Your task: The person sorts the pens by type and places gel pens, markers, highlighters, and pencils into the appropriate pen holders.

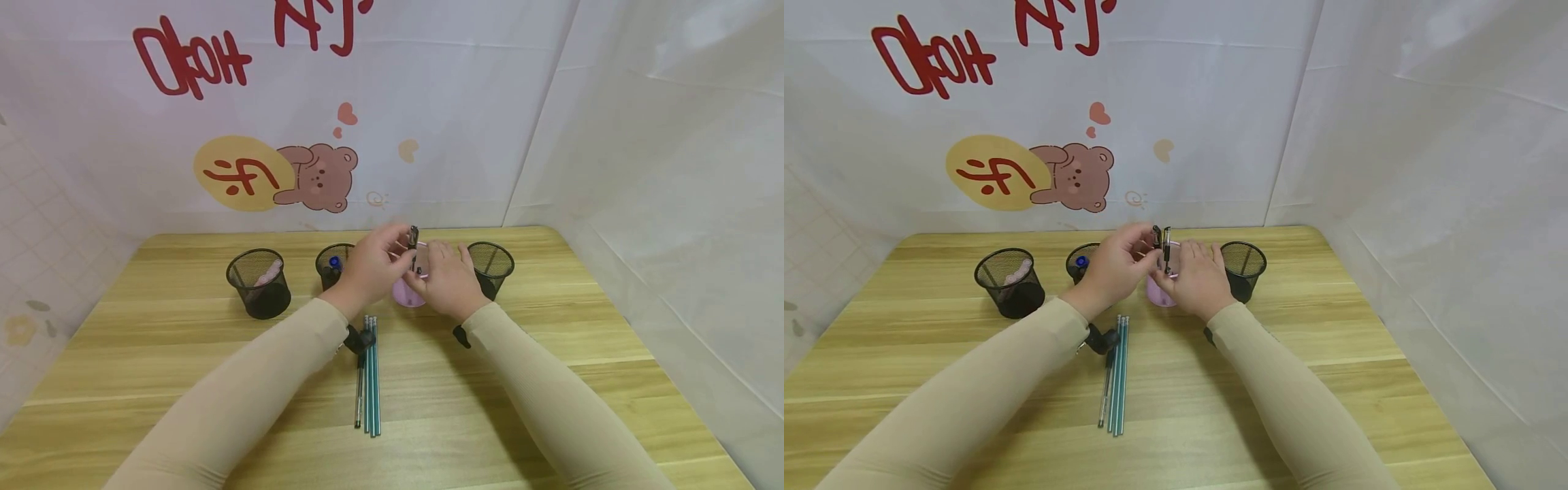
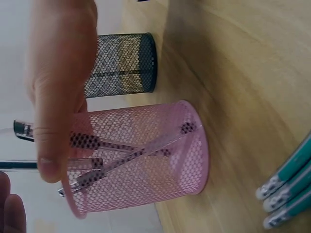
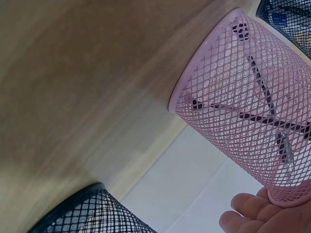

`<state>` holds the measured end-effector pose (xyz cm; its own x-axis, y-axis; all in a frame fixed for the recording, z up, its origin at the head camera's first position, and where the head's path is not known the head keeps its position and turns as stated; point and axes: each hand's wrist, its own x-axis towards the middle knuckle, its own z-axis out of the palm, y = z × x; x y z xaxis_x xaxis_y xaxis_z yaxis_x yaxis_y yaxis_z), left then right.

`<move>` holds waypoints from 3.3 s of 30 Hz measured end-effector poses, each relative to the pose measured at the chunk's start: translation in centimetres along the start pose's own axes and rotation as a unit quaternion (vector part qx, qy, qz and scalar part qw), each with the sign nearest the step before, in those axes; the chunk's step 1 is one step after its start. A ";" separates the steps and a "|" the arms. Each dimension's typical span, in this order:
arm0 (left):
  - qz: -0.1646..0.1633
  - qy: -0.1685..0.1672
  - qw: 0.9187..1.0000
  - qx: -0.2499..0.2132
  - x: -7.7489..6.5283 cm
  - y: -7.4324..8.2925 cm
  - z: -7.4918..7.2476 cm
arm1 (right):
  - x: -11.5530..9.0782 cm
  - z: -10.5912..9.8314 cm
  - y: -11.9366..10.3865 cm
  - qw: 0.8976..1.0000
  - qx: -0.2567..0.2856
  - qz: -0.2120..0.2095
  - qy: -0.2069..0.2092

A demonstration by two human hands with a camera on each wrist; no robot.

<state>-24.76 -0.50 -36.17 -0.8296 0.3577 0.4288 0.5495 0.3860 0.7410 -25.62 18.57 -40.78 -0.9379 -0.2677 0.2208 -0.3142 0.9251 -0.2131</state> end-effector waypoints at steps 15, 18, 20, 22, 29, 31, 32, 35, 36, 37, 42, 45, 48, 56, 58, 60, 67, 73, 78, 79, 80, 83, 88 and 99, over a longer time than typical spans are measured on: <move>0.010 -0.002 1.000 0.007 -0.6 -0.9 0.7 | 0.0 0.1 0.0 1.000 -0.002 0.000 -0.002; 0.011 -0.003 1.000 0.007 -0.8 -1.0 0.7 | 0.0 0.0 0.0 1.000 -0.007 0.001 -0.005; 0.012 -0.003 1.000 0.003 -0.9 -0.9 0.7 | 0.0 0.0 -0.1 1.000 -0.010 0.002 -0.010; 0.012 -0.004 1.000 -0.004 -1.1 -0.8 0.6 | 0.0 -0.1 -0.1 1.000 -0.012 0.004 -0.012; 0.000 -0.020 0.999 -0.033 -1.9 -0.2 0.2 | -0.2 -0.2 -0.1 1.000 -0.009 0.007 -0.018; -0.005 -0.027 0.999 -0.037 -2.2 -0.1 0.0 | -0.2 -0.2 -0.1 1.000 -0.010 0.007 -0.020; -0.007 -0.030 0.999 -0.039 -2.4 0.0 -0.1 | -0.2 -0.2 0.0 1.000 -0.009 0.008 -0.022; -0.014 -0.044 0.998 -0.039 -3.1 0.3 -0.6 | -0.2 -0.2 -0.1 1.000 -0.007 0.011 -0.023; -0.016 -0.048 0.998 -0.037 -3.3 0.4 -0.8 | -0.2 -0.1 -0.1 1.000 -0.005 0.011 -0.022; -0.017 -0.052 0.998 -0.032 -3.5 0.4 -1.0 | -0.2 -0.1 -0.1 1.000 -0.004 0.011 -0.020; -0.026 -0.073 0.997 -0.002 -4.7 0.7 -2.1 | -0.1 0.0 -0.1 1.000 -0.005 0.008 -0.017; -0.030 -0.087 0.996 0.017 -5.5 0.5 -2.7 | -0.1 -0.1 -0.2 1.000 -0.007 0.009 -0.018; -0.036 -0.098 0.994 0.041 -6.3 0.3 -3.3 | -0.1 -0.2 -0.3 1.000 -0.006 0.011 -0.018; -0.063 -0.126 0.985 0.097 -8.3 -0.6 -4.3 | -0.1 -0.2 -0.2 1.000 -0.001 0.012 -0.018; -0.078 -0.137 0.981 0.109 -8.7 -0.7 -4.6 | -0.1 -0.3 -0.2 1.000 0.000 0.013 -0.019; -0.095 -0.148 0.977 0.121 -9.1 -0.9 -4.7 | -0.1 -0.3 -0.3 1.000 0.001 0.014 -0.021; -0.139 -0.189 0.957 0.172 -10.2 -2.1 -4.7 | -0.1 -0.3 -0.3 1.000 0.005 0.015 -0.025; -0.158 -0.231 0.938 0.205 -10.7 -2.7 -4.1 | 0.0 -0.1 -0.1 1.000 0.006 0.015 -0.023; -0.163 -0.247 0.928 0.225 -10.7 -2.9 -3.9 | 0.0 -0.2 -0.2 1.000 0.002 0.014 -0.023; -0.165 -0.250 0.927 0.228 -10.7 -3.0 -3.9 | 0.0 -0.2 -0.2 1.000 0.001 0.014 -0.024; -0.167 -0.253 0.925 0.230 -10.6 -3.1 -3.9 | 0.0 -0.3 -0.2 1.000 0.001 0.014 -0.025; -0.170 -0.263 0.920 0.237 -10.6 -3.3 -3.7 | -0.1 -0.5 -0.3 0.999 0.004 0.016 -0.028; -0.153 -0.270 0.919 0.242 -10.6 -3.4 -3.3 | -0.1 -0.4 -0.2 1.000 0.006 0.014 -0.026; -0.149 -0.277 0.917 0.247 -10.5 -3.7 -2.8 | 0.0 -0.3 -0.1 1.000 0.003 0.013 -0.026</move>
<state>-18.33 -8.05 -42.02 -0.8479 0.4971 -0.1841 0.3972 0.8258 0.4004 -25.51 18.55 -40.52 -0.9522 -0.2566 0.1656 -0.2898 0.9303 -0.2248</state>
